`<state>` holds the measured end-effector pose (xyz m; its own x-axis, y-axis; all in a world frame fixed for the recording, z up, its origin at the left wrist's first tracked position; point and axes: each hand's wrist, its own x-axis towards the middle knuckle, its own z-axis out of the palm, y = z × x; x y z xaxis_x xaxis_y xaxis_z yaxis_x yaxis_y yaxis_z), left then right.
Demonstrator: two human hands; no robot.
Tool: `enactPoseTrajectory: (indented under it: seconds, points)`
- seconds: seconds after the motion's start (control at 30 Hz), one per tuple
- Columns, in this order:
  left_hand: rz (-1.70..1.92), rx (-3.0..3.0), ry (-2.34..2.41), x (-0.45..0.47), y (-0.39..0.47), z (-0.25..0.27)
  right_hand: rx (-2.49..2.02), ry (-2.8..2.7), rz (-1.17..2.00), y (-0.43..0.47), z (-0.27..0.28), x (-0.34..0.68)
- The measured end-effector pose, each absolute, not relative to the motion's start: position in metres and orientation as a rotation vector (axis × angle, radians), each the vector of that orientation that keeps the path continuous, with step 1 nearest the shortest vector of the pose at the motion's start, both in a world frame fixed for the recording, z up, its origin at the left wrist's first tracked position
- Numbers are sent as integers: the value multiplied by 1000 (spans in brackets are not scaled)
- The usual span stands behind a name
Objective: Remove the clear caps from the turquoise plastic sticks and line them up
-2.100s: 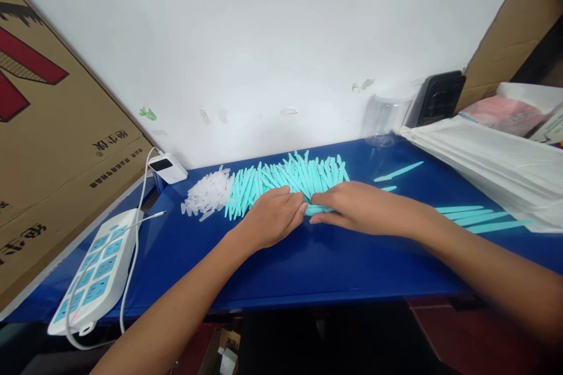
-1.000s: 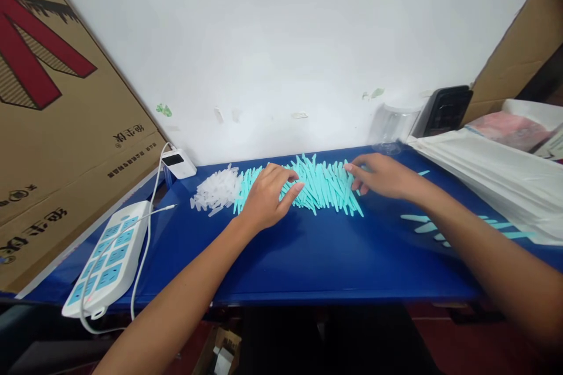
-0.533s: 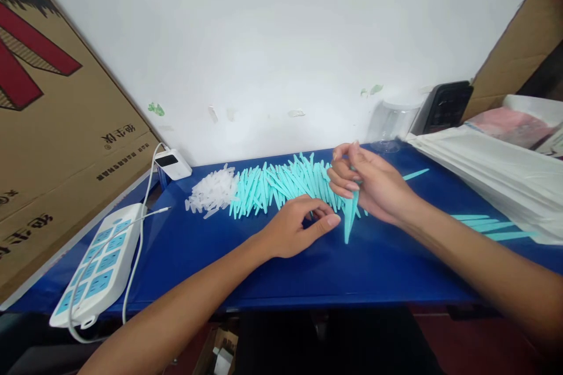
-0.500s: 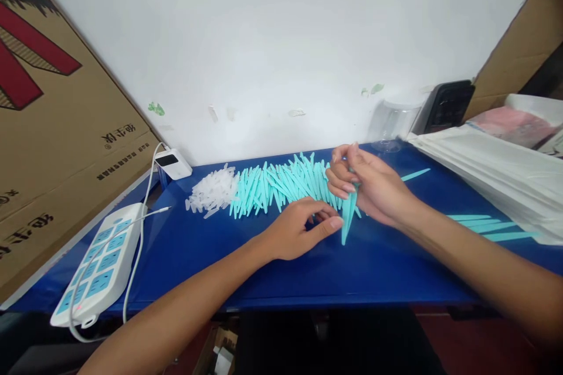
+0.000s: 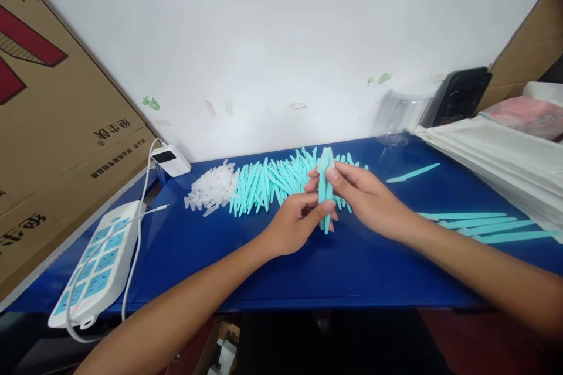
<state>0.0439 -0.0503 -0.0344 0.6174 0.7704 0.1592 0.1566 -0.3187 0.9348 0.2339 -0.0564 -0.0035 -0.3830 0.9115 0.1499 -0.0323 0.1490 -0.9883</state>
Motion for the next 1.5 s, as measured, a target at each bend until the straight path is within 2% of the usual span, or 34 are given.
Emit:
enactPoseTrajectory:
  seconds: [0.2, 0.37, 0.5, 0.77, 0.97, 1.1, 1.23, 1.37, 1.5]
  points:
    - [674, 1831, 760, 45, -55, -35, -871, -1645, 1295, -56, -1, 233]
    - [912, 1955, 945, 39, -53, -30, -927, -1781, 1041, -50, 0, 241]
    - [1084, 1952, 958, 28, -42, -27, -985, -2079, 1115, -46, -1, 250]
    - [895, 2275, 844, 24, -38, -27, -939, -2308, 1185, -47, -1, 252]
    - [1110, 2231, 1008, 13, -26, -21, -963, -2329, 1027, -36, 6, 265]
    - [1429, 2103, 1237, -12, -8, -5, -1126, -2268, 868, -21, 8, 285]
    - [1571, 2228, 1441, -26, 2, 1, -1576, -1972, 858, -4, 5, 300]
    - [1444, 2389, 1472, -20, 3, -12, -1746, -1743, 1034, 6, 2, 309]
    - [1241, 2517, 1540, -14, 3, -23, -1756, -1685, 1080, 9, 3, 312]
